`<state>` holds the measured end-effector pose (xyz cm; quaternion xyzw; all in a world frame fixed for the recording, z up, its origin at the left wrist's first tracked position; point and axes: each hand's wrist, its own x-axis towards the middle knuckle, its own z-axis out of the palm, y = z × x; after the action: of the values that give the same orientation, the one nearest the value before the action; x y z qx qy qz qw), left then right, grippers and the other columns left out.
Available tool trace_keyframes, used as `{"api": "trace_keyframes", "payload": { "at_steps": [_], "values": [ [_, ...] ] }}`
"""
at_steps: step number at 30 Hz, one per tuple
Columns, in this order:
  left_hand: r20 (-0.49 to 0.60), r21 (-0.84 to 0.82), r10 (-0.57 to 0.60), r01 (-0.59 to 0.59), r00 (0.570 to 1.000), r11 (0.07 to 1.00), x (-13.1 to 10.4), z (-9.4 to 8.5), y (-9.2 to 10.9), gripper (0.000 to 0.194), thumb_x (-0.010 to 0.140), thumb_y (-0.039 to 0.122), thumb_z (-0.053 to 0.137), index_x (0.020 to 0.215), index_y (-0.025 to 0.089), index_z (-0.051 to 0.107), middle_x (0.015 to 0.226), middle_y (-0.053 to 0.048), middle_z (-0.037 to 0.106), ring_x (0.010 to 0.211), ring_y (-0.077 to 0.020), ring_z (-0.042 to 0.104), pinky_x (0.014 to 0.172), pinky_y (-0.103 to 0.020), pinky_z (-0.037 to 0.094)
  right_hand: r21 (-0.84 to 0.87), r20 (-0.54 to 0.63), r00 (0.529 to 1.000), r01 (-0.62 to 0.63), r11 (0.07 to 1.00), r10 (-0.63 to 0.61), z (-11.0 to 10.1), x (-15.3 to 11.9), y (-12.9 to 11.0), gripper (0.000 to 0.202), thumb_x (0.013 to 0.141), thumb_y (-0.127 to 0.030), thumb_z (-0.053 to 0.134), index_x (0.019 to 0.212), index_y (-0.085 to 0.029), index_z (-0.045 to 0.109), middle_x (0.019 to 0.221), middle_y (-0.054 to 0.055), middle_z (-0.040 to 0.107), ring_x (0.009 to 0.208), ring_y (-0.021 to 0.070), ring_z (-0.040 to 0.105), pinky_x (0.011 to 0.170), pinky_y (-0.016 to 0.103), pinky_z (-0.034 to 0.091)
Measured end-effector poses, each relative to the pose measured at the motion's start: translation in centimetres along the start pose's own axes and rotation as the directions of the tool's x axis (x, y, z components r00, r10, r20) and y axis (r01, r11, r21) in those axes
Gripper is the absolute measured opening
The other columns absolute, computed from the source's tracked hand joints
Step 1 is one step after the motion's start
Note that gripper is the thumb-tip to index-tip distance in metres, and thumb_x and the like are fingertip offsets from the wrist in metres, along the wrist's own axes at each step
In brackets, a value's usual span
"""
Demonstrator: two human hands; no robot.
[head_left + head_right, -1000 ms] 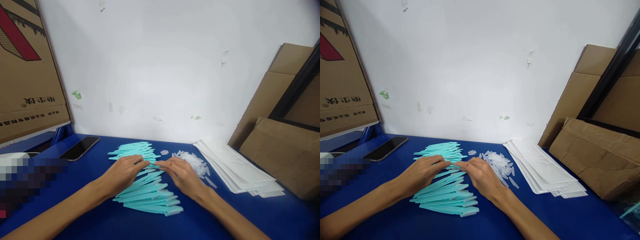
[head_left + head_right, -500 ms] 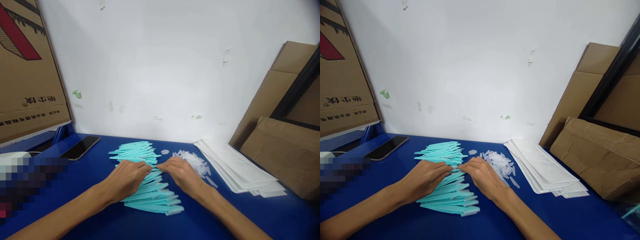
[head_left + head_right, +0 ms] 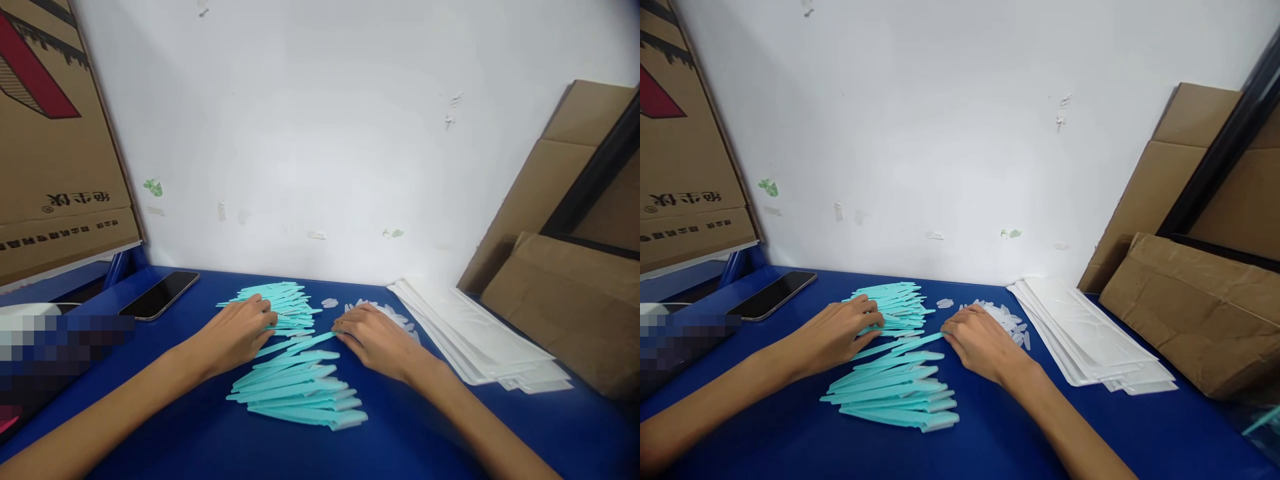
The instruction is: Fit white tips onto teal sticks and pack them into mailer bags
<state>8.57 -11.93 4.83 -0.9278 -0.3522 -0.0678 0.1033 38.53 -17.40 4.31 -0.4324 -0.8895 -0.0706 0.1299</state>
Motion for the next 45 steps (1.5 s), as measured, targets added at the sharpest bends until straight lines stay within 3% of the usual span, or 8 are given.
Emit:
{"api": "trace_keyframes", "payload": {
  "at_steps": [8,13,17,22,32,36,40,45],
  "values": [
    [0.045,0.057,0.002,-0.005,0.999,0.998,0.1,0.8,0.4,0.009,0.098,0.014,0.06,0.096,0.017,0.069,0.098,-0.009,0.066,0.094,-0.0268,0.062,0.062,-0.03,0.04,0.083,-0.023,0.998,0.065,0.994,-0.063,0.1,0.3,-2.6,0.027,0.106,-0.022,0.048,0.116,-0.025,0.073,0.099,0.003,0.08,0.09,0.0199,0.074,0.092,0.035,0.049],
    [0.069,0.083,0.008,-0.014,0.998,0.996,0.1,0.5,0.8,0.015,0.1,0.012,0.054,0.094,0.015,0.067,0.098,-0.01,0.066,0.089,-0.0256,0.062,0.059,-0.03,0.036,-0.083,-0.054,0.984,-0.174,0.981,0.17,-0.2,0.4,0.0,0.028,0.104,-0.016,0.049,0.115,-0.021,0.074,0.107,0.009,0.079,0.099,0.026,0.073,0.098,0.043,0.047],
    [0.071,0.087,0.012,-0.018,0.997,0.996,0.1,0.2,1.2,0.021,0.104,0.015,0.046,0.095,0.014,0.065,0.096,-0.01,0.064,0.083,-0.0243,0.06,0.058,-0.03,0.033,-0.121,-0.051,0.967,-0.255,0.959,0.25,0.6,-0.1,2.6,0.028,0.103,-0.015,0.05,0.119,-0.016,0.072,0.11,0.014,0.078,0.104,0.031,0.073,0.105,0.053,0.043],
    [0.064,0.068,0.016,-0.021,0.998,0.997,0.2,0.0,1.4,0.021,0.105,0.018,0.042,0.096,0.016,0.061,0.094,-0.009,0.064,0.082,-0.0247,0.059,0.059,-0.031,0.032,-0.133,-0.013,0.973,-0.232,0.964,0.232,1.9,-0.3,3.3,0.027,0.103,-0.017,0.051,0.122,-0.015,0.071,0.115,0.015,0.077,0.109,0.0304,0.073,0.111,0.055,0.04],
    [-0.017,-0.064,-0.038,0.037,0.999,0.997,0.0,-0.3,1.5,0.028,0.108,0.023,0.026,0.103,0.02,0.053,0.084,-0.005,0.058,0.065,-0.0209,0.053,0.059,-0.031,0.031,-0.117,-0.005,0.993,-0.118,0.986,0.118,2.4,0.3,1.7,0.03,0.108,-0.025,0.045,0.129,-0.019,0.066,0.131,0.011,0.072,0.13,0.0279,0.061,0.115,0.054,0.037],
    [-0.031,-0.127,-0.029,0.024,0.999,0.992,0.0,-0.1,1.5,0.028,0.108,0.025,0.024,0.098,0.02,0.05,0.08,-0.004,0.057,0.064,-0.0199,0.051,0.06,-0.03,0.032,-0.127,-0.007,0.992,-0.126,0.984,0.126,2.0,0.4,1.7,0.028,0.108,-0.022,0.044,0.115,-0.017,0.071,0.113,0.012,0.078,0.127,0.0298,0.063,0.114,0.055,0.036],
    [-0.018,-0.181,-0.009,0.005,1.0,0.983,0.1,-0.5,1.8,0.028,0.107,0.022,0.023,0.097,0.021,0.049,0.082,-0.004,0.06,0.065,-0.0195,0.052,0.06,-0.03,0.034,-0.131,-0.005,0.992,-0.126,0.983,0.127,1.8,0.4,1.9,0.024,0.102,-0.011,0.048,0.11,-0.017,0.071,0.103,0.013,0.079,0.119,0.0297,0.067,0.114,0.055,0.035],
    [-0.01,-0.145,-0.01,0.009,1.0,0.989,0.0,-0.4,1.6,0.028,0.106,0.02,0.023,0.102,0.021,0.05,0.083,-0.004,0.062,0.058,-0.0195,0.049,0.056,-0.032,0.031,-0.065,-0.015,0.995,-0.095,0.993,0.094,2.2,0.6,1.8,0.049,0.09,0.009,0.042,0.122,-0.019,0.066,0.105,0.01,0.078,0.1,0.0239,0.073,0.109,0.048,0.041]
  ]
}}
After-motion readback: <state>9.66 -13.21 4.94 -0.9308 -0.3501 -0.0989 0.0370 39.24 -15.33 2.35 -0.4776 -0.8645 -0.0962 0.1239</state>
